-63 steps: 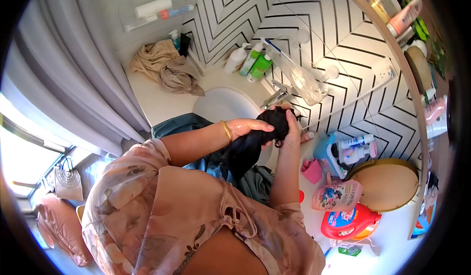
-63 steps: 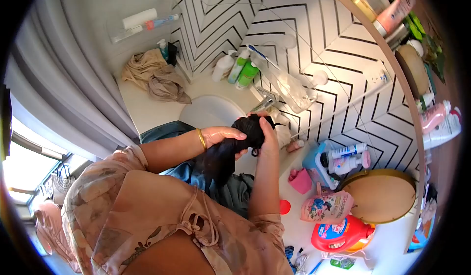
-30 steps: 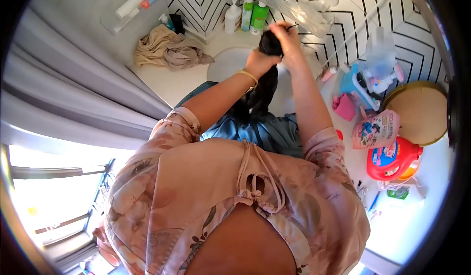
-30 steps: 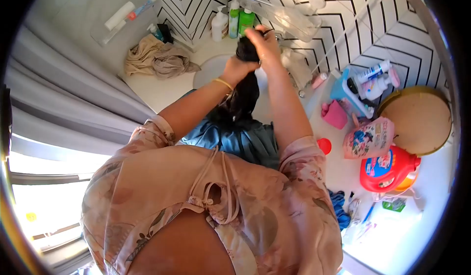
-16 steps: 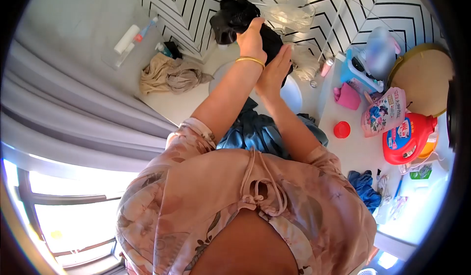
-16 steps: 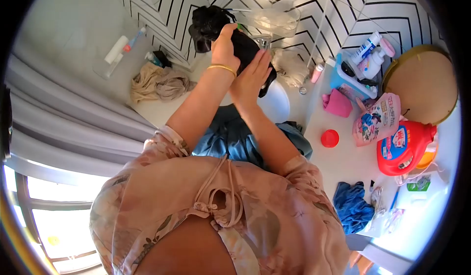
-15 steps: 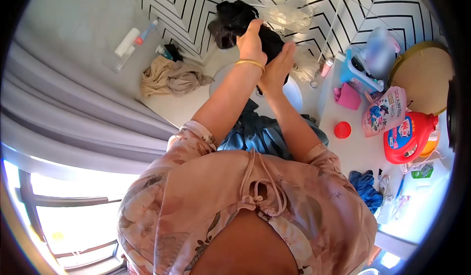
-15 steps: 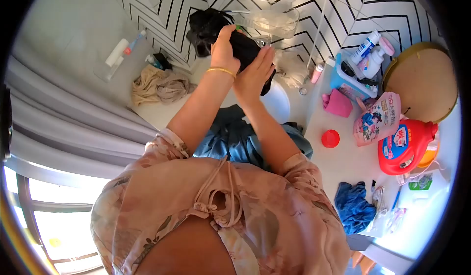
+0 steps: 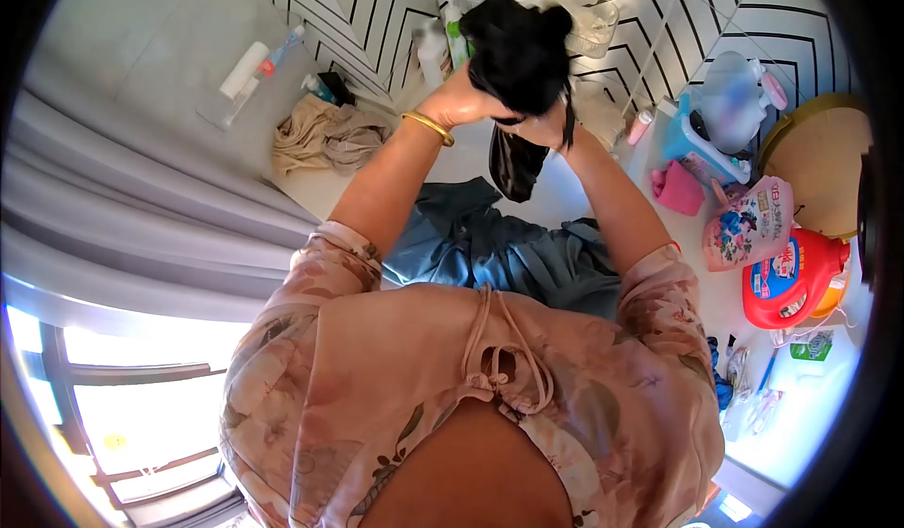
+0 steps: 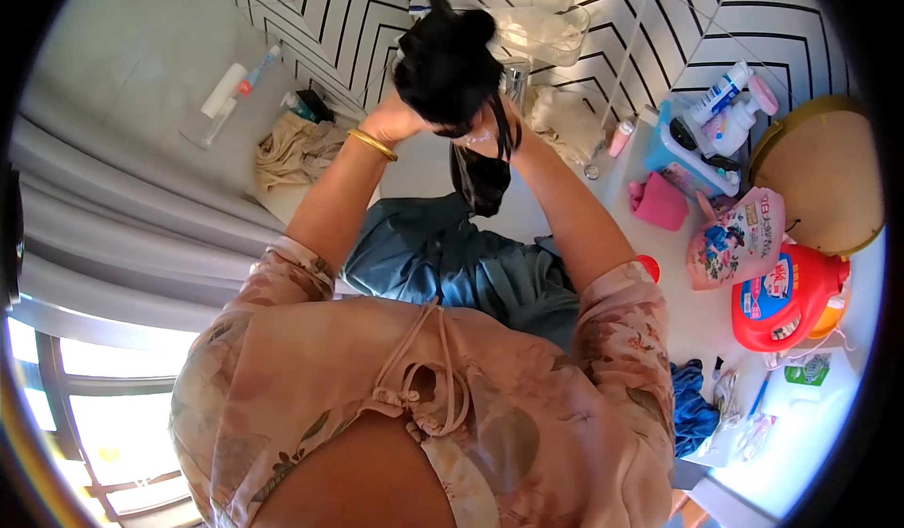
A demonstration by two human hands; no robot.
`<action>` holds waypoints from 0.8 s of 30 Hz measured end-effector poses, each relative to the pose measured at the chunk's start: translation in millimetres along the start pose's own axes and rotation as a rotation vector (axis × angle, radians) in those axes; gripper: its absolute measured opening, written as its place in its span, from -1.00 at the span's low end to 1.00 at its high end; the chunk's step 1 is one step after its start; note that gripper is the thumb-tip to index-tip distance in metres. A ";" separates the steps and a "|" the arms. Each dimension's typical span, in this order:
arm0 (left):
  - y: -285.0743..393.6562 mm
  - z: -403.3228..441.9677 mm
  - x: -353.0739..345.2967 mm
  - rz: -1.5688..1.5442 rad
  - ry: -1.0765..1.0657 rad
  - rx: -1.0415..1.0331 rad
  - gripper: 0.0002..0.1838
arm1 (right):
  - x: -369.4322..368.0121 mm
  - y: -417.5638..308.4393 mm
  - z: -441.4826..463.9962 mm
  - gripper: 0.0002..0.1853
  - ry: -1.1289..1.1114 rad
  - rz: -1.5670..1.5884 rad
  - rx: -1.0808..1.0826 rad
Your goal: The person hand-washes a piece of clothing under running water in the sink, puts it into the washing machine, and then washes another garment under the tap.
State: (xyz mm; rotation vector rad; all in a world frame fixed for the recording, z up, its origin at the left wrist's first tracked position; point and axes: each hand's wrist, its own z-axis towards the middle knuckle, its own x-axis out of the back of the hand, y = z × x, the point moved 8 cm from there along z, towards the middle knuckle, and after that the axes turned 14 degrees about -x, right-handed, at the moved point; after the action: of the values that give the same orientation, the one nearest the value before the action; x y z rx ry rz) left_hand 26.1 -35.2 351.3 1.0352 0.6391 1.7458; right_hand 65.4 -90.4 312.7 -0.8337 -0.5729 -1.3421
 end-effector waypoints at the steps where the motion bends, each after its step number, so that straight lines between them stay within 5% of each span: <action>1: -2.7 -3.2 -1.2 0.009 0.020 -0.019 -0.37 | -17.1 8.1 -11.5 -0.52 0.048 0.065 0.014; 3: 8.1 -6.8 -14.0 0.051 -0.065 -0.112 -0.32 | -98.3 67.9 -33.1 -0.62 -0.278 1.229 -0.318; 5: 45.6 -5.2 -33.0 0.121 -0.277 -0.264 -0.31 | -42.4 39.4 -31.5 -0.61 -0.184 0.731 -0.179; 8: 30.8 -14.5 -25.8 -0.003 -0.231 -0.127 -0.36 | -10.0 3.5 -26.5 -0.59 -0.268 0.230 -0.047; 11: -9.1 -29.9 -5.3 -0.436 0.149 0.029 -0.40 | -29.1 -8.2 -3.7 -0.48 -0.667 0.303 -0.204; 12: -11.6 -30.0 -0.9 -0.504 0.247 0.060 -0.37 | -8.8 -0.5 1.9 -0.55 -0.460 0.402 -0.365; 14: -15.0 -44.2 3.6 -0.589 0.285 0.050 -0.24 | -13.3 6.1 4.2 -0.57 -0.647 0.452 -0.549; 15: -31.4 -49.0 5.3 -0.227 0.198 0.038 -0.15 | -10.4 8.8 3.6 -0.55 -0.601 0.595 -0.628; 16: -45.2 -53.2 6.5 0.134 0.115 0.025 -0.06 | -6.4 5.4 6.0 -0.54 -0.569 0.585 -0.617; 18: -49.5 -57.2 -12.3 -0.009 0.141 0.064 0.18 | -0.2 -8.7 16.9 -0.53 -0.512 0.572 -0.587; 19: -41.5 -56.7 -6.8 0.260 0.053 0.013 0.16 | -2.1 -20.9 21.0 -0.53 -0.629 0.550 -0.551; 21: -12.1 -55.9 -7.9 0.307 0.112 -0.105 0.06 | 11.2 -36.9 31.1 -0.53 -0.628 0.558 -0.433; 24: -26.4 -63.4 -12.0 -0.287 0.433 -0.189 -0.16 | 8.8 -36.6 31.6 -0.37 -0.578 0.459 -0.329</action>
State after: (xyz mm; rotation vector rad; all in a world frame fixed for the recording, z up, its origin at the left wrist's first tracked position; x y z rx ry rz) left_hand -14.3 -33.6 294.6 0.4100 0.8276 1.7425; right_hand 34.1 -71.3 345.4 -1.5444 -0.5605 -0.7714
